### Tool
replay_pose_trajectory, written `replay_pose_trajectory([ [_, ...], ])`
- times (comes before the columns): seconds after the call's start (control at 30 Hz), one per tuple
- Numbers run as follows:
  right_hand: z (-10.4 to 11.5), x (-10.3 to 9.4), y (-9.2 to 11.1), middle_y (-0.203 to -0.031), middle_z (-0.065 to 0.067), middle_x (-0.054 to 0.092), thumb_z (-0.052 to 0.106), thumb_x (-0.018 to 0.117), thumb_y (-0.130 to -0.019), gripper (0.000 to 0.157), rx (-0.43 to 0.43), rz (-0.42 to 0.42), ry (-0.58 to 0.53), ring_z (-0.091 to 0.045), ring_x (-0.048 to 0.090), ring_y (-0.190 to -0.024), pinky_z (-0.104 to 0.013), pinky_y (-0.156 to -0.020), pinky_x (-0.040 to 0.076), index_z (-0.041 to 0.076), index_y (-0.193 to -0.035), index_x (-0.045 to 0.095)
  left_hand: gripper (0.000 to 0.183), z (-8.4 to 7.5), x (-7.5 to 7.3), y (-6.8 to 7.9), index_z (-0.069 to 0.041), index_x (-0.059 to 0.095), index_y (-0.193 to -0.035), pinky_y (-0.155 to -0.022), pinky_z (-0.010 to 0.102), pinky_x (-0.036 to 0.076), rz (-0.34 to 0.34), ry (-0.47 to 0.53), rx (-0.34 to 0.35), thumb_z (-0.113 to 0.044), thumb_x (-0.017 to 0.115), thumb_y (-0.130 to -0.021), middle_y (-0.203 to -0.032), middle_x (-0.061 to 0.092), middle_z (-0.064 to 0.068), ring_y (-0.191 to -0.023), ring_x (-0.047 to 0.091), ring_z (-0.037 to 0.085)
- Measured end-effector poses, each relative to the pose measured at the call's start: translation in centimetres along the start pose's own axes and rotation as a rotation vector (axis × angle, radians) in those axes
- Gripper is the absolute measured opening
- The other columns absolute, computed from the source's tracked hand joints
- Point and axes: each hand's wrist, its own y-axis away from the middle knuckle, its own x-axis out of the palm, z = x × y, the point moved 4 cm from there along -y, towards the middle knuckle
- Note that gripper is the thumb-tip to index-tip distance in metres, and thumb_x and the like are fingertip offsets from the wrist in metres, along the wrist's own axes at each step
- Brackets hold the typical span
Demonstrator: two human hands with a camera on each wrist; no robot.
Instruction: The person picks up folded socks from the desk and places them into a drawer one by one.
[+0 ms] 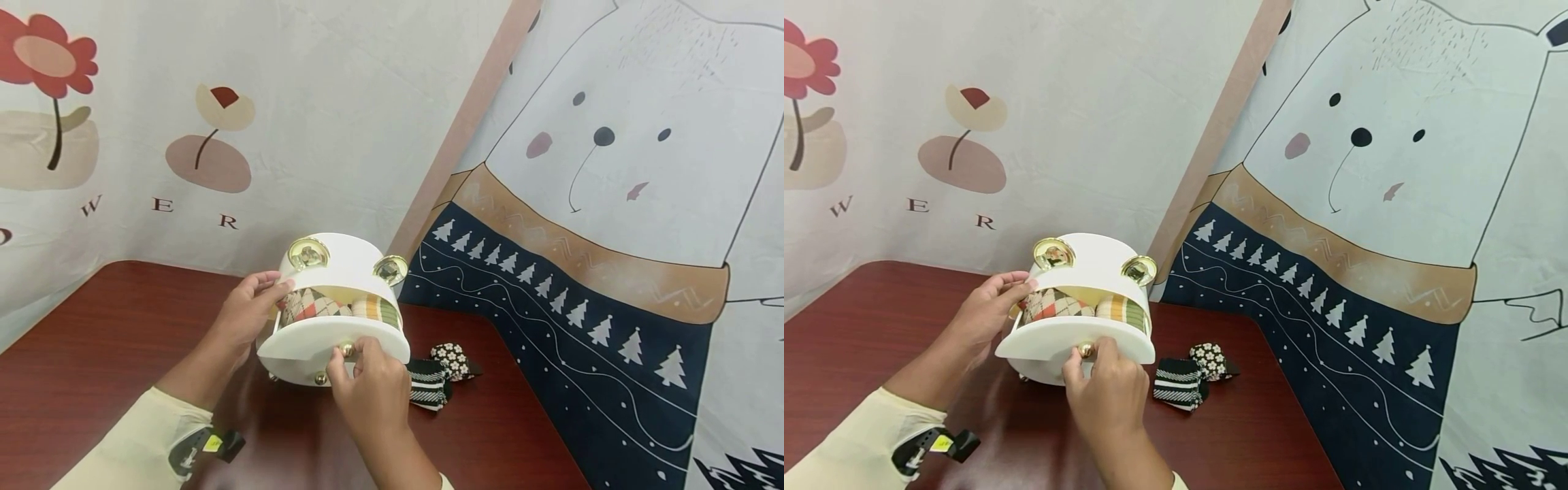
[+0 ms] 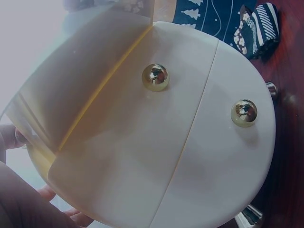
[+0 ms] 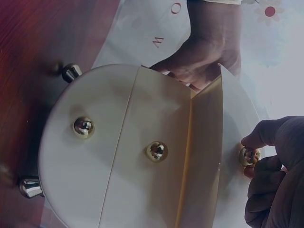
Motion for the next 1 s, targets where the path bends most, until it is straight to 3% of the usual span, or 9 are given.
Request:
replay_pose_trajectory([
  [0.13, -0.1, 0.2, -0.1, -0.051, 0.009, 0.047, 0.018, 0.091, -0.074, 0.025, 0.012, 0.002, 0.004, 0.001, 0.036, -0.047, -0.012, -0.045, 0.024, 0.014, -0.079, 0.066, 0.074, 0.0, -0.1, 0.0, -0.003, 0.034, -0.168, -0.110, 0.042, 0.043, -0.014, -0.012, 0.004, -0.047, 0.056, -0.112, -0.167, 0.042, 0.023, -0.135, 0.053, 0.030],
  [0.23, -0.2, 0.3, -0.2, -0.052, 0.010, 0.046, 0.019, 0.091, -0.074, 0.026, 0.016, -0.002, 0.001, 0.000, 0.037, -0.047, -0.013, -0.045, 0.025, 0.015, -0.078, 0.065, 0.073, -0.1, 0.0, 0.0, -0.002, 0.035, -0.167, -0.106, 0.036, 0.044, -0.020, -0.007, 0.008, -0.046, 0.055, -0.112, -0.165, 0.044, 0.023, -0.131, 0.054, 0.027],
  [0.6, -0.3, 1.0, -0.7, -0.050, 0.008, 0.047, 0.018, 0.090, -0.075, 0.027, 0.035, 0.018, 0.038, -0.006, 0.042, -0.045, -0.019, -0.042, 0.030, 0.014, -0.075, 0.062, 0.074, -0.1, 0.0, 0.1, -0.003, 0.034, -0.168, -0.097, 0.030, 0.048, -0.014, -0.006, -0.006, -0.047, 0.055, -0.112, -0.168, 0.041, 0.023, -0.145, 0.046, 0.033],
  [0.87, -0.4, 1.4, -1.0, -0.051, 0.007, 0.050, 0.019, 0.090, -0.077, 0.026, 0.078, 0.054, 0.056, -0.009, 0.047, -0.046, -0.024, -0.042, 0.034, 0.014, -0.076, 0.064, 0.074, -0.2, 0.0, 0.2, -0.003, 0.033, -0.168, -0.116, 0.046, 0.043, -0.008, -0.010, 0.002, -0.047, 0.054, -0.113, -0.170, 0.038, 0.025, -0.149, 0.045, 0.037],
  [1.0, -0.4, 1.7, -1.1, -0.051, 0.006, 0.050, 0.020, 0.090, -0.076, 0.026, 0.087, 0.063, 0.064, -0.010, 0.048, -0.046, -0.026, -0.042, 0.035, 0.014, -0.076, 0.064, 0.073, -0.2, 0.0, 0.3, -0.003, 0.033, -0.168, -0.115, 0.043, 0.043, -0.010, -0.010, 0.001, -0.046, 0.053, -0.113, -0.169, 0.039, 0.025, -0.149, 0.044, 0.035],
])
